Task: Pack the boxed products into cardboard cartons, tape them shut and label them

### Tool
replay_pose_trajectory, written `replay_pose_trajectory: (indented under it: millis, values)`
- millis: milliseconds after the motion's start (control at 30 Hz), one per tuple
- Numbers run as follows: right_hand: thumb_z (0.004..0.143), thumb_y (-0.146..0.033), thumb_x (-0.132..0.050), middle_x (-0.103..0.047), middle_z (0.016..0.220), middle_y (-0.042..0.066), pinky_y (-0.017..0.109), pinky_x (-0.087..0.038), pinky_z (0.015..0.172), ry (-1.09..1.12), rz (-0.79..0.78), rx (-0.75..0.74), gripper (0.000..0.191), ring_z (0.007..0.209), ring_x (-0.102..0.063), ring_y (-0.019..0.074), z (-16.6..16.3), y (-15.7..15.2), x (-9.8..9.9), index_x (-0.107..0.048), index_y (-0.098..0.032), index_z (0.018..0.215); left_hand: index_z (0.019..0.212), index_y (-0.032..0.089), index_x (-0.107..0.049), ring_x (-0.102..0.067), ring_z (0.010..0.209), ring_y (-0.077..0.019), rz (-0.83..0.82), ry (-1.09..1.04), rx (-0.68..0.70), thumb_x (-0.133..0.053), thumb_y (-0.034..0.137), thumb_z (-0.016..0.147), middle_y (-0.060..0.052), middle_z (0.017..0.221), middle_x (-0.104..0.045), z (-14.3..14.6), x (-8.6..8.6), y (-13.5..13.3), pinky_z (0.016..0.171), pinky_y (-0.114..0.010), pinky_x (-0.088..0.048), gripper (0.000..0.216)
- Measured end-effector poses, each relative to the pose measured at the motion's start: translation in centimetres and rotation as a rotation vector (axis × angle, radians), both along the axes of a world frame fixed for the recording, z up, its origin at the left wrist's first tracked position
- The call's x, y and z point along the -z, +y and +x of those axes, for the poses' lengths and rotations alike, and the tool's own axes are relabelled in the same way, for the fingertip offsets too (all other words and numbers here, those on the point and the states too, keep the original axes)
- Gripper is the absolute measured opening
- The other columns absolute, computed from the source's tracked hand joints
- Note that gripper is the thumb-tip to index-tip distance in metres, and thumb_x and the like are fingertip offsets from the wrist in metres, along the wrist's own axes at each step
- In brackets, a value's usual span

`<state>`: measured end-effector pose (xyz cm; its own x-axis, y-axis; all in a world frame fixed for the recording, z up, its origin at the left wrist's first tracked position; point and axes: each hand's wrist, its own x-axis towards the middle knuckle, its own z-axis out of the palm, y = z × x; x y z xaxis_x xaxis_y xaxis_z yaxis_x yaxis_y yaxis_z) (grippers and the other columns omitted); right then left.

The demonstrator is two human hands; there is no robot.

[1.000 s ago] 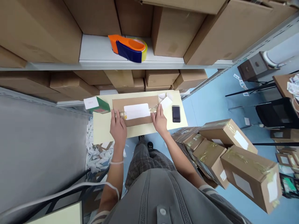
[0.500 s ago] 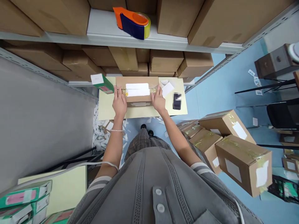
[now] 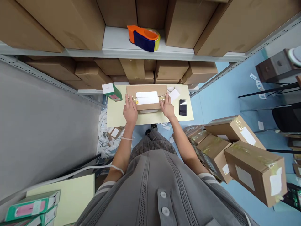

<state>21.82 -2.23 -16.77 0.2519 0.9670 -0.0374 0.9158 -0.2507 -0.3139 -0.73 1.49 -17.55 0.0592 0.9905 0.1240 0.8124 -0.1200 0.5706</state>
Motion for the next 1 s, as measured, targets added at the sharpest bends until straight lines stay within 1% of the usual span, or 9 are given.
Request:
replay_pose_trajectory:
  millis: [167, 367, 467, 600, 667, 733, 800, 900, 1000]
  values:
    - [0.101, -0.052, -0.012, -0.034, 0.154, 0.024, 0.041, -0.057, 0.077, 0.009, -0.006, 0.013, 0.073, 0.118, -0.059, 0.0347, -0.1, -0.1, -0.1, 0.008, -0.013, 0.159, 0.156, 0.017, -0.031, -0.048, 0.135, -0.0297, 0.028, 0.042, -0.013, -0.017, 0.040, 0.103, -0.006, 0.165, -0.022, 0.0, 0.0, -0.1, 0.114, -0.042, -0.040, 0.059]
    - [0.102, -0.051, -0.020, -0.038, 0.151, 0.026, 0.041, -0.056, 0.077, 0.045, 0.040, 0.024, 0.074, 0.111, -0.063, 0.0330, -0.3, -0.5, -0.4, 0.000, -0.010, 0.160, 0.156, 0.018, -0.031, -0.053, 0.130, -0.0290, 0.023, -0.021, 0.011, -0.023, 0.043, 0.102, -0.011, 0.164, -0.023, -0.3, -0.2, -0.5, 0.103, -0.039, -0.048, 0.060]
    - [0.101, -0.050, -0.024, -0.042, 0.149, 0.026, 0.042, -0.054, 0.084, 0.049, 0.034, 0.011, 0.073, 0.107, -0.065, 0.0330, -0.1, -0.7, -1.0, -0.008, -0.009, 0.160, 0.156, 0.018, -0.031, -0.054, 0.129, -0.0291, 0.029, -0.014, 0.053, -0.024, 0.044, 0.102, -0.012, 0.164, -0.023, -0.7, -0.5, -0.4, 0.102, -0.039, -0.049, 0.060]
    - [0.101, -0.047, -0.034, -0.049, 0.145, 0.023, 0.046, -0.048, 0.097, -0.001, -0.057, 0.010, 0.069, 0.121, -0.059, 0.0344, 1.0, 0.1, -2.5, -0.019, -0.012, 0.158, 0.156, 0.019, -0.030, -0.058, 0.124, -0.0299, 0.006, 0.027, 0.069, -0.024, 0.047, 0.101, -0.011, 0.164, -0.024, -0.7, -0.9, 0.2, 0.094, -0.038, -0.054, 0.062]
    - [0.099, -0.043, -0.041, -0.049, 0.146, 0.022, 0.049, -0.043, 0.103, -0.054, -0.101, 0.021, 0.063, 0.127, -0.054, 0.0348, 1.7, 1.2, -3.9, -0.032, -0.014, 0.155, 0.157, 0.018, -0.028, -0.059, 0.123, -0.0310, -0.002, 0.053, 0.074, -0.022, 0.048, 0.101, -0.012, 0.164, -0.023, -0.5, -1.1, 0.6, 0.087, -0.038, -0.056, 0.064]
    - [0.098, -0.039, -0.045, -0.048, 0.147, 0.021, 0.050, -0.039, 0.107, -0.094, -0.056, 0.029, 0.056, 0.131, -0.051, 0.0350, 2.4, 3.0, -6.1, -0.043, -0.014, 0.148, 0.157, 0.016, -0.026, -0.059, 0.122, -0.0324, -0.012, 0.079, 0.083, -0.020, 0.048, 0.101, -0.013, 0.164, -0.022, -0.3, -1.3, 0.8, 0.081, -0.037, -0.058, 0.065]
    - [0.099, -0.037, -0.043, -0.047, 0.148, 0.020, 0.049, -0.038, 0.109, -0.094, 0.087, 0.004, 0.052, 0.132, -0.049, 0.0337, 2.7, 5.5, -8.8, -0.048, -0.014, 0.145, 0.158, 0.015, -0.025, -0.059, 0.122, -0.0332, -0.020, 0.105, 0.084, -0.019, 0.048, 0.101, -0.014, 0.164, -0.021, -0.1, -1.5, 1.1, 0.079, -0.038, -0.058, 0.065]
    - [0.101, -0.039, -0.039, -0.051, 0.145, 0.015, 0.044, -0.038, 0.109, -0.026, 0.321, -0.130, 0.049, 0.131, -0.049, 0.0289, 2.4, 10.4, -12.9, -0.049, -0.016, 0.143, 0.157, 0.016, -0.026, -0.061, 0.119, -0.0331, -0.029, 0.125, 0.085, -0.023, 0.047, 0.101, -0.016, 0.164, -0.023, -0.2, -1.7, 1.4, 0.085, -0.042, -0.057, 0.064]
    - [0.101, -0.036, -0.038, -0.054, 0.141, 0.013, 0.043, -0.037, 0.111, -0.001, 0.415, -0.261, 0.045, 0.131, -0.048, 0.0277, 1.3, 16.3, -15.6, -0.053, -0.017, 0.138, 0.157, 0.020, -0.027, -0.062, 0.118, -0.0325, -0.044, 0.125, 0.105, -0.028, 0.046, 0.101, -0.015, 0.163, -0.025, -0.6, -1.9, 1.8, 0.090, -0.044, -0.056, 0.063]
